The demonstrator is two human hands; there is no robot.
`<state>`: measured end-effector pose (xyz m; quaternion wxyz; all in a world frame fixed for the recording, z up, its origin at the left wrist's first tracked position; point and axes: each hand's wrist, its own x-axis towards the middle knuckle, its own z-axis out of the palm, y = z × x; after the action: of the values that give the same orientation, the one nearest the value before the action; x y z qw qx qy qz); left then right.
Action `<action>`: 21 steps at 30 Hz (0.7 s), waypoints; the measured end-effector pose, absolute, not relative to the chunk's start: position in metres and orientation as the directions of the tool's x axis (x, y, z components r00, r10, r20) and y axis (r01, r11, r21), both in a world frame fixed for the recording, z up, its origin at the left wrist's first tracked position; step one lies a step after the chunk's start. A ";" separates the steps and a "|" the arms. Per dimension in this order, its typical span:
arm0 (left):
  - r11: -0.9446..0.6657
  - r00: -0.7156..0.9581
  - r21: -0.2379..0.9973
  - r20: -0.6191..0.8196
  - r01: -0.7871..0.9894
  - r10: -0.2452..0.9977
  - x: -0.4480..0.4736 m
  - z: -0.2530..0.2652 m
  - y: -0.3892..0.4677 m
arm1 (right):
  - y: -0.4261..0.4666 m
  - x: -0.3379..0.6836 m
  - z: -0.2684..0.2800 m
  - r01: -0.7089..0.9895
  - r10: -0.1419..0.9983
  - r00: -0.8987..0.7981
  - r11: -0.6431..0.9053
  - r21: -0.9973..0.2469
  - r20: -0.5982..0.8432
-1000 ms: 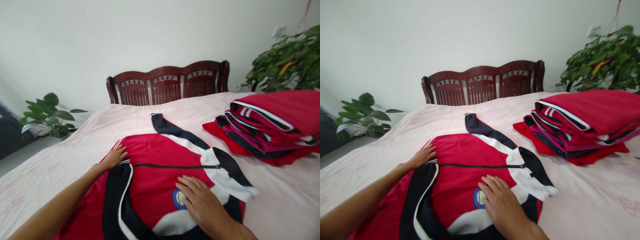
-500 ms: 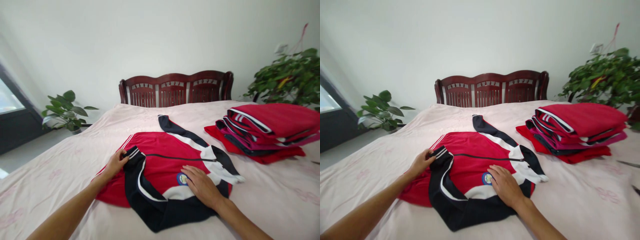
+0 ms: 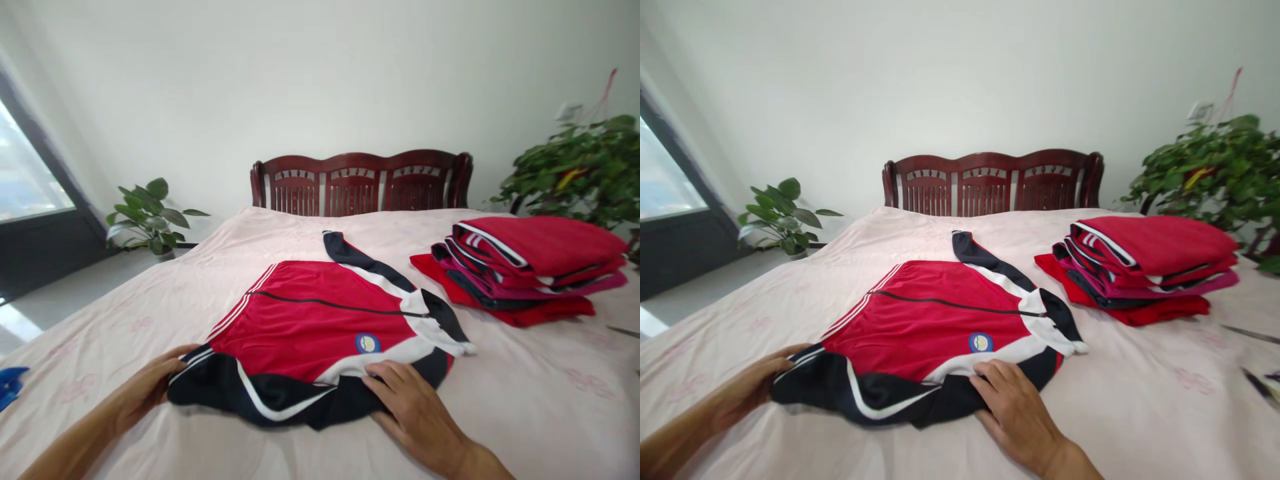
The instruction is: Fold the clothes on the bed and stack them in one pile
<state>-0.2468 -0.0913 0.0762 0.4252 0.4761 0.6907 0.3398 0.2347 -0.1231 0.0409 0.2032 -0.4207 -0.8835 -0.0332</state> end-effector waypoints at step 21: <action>-0.525 0.466 0.220 0.270 0.822 0.843 -0.269 0.040 -0.064 | -0.156 0.261 0.051 0.613 0.650 -0.717 0.760 -0.216 0.254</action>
<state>-0.2693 -0.0641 0.0396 0.0292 0.8557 0.4864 0.1744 0.2608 -0.1561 0.0508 0.1587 -0.3414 -0.9246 0.0584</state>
